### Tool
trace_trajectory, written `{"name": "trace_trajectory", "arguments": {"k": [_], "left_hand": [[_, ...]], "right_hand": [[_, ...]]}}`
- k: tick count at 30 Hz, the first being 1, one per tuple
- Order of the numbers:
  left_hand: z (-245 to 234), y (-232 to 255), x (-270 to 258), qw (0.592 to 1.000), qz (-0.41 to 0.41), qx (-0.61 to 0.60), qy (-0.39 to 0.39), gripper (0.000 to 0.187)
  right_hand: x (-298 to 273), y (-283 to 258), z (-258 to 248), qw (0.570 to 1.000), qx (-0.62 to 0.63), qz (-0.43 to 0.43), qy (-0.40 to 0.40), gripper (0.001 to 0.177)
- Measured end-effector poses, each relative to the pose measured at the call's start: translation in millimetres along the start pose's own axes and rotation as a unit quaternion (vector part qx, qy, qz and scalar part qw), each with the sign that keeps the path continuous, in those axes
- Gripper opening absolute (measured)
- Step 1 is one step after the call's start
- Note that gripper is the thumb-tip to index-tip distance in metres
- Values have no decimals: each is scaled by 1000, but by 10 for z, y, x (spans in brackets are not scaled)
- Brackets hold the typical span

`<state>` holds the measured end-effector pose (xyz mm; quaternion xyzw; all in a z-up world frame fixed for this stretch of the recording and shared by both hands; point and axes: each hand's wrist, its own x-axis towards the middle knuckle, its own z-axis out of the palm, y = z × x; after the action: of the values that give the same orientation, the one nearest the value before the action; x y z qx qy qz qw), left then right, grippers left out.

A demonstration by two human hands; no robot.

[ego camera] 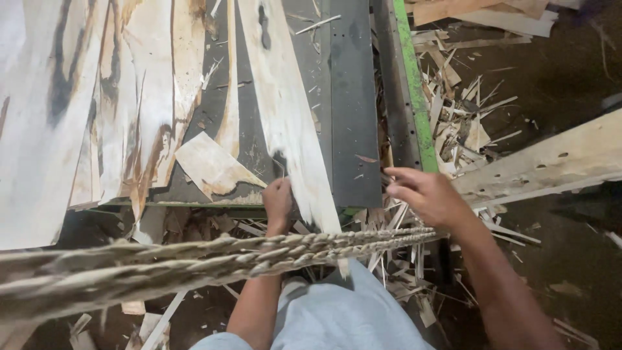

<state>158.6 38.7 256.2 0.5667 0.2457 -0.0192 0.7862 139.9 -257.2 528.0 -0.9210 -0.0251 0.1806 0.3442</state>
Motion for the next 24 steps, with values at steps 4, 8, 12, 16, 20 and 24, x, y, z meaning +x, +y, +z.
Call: {"name": "trace_trajectory", "arguments": {"k": [4,8,12,16,20,24], "left_hand": [[-219,618,-138,961,-11,267,68,29],[-367,389,509,910,103,379,133,38],[-313,-211,1441,914,186,343,109,65],[-13,-354,1741,895,172,399,98,70],[70,-350,1898,913,118,372,118,72],[-110,-293,2227,975,41,201,90,70]], "right_hand": [[-301,494,-80,974,171,12,151,35],[-431,1471,444,825,402,-14,397,22],[-260,4221,2385,692,588,45,416,32],[-178,2815,3064,910,350,206,79,37],[167,2544,3457,890,442,92,-69,57],[137,2008,2972,897,430,48,-94,52]]}}
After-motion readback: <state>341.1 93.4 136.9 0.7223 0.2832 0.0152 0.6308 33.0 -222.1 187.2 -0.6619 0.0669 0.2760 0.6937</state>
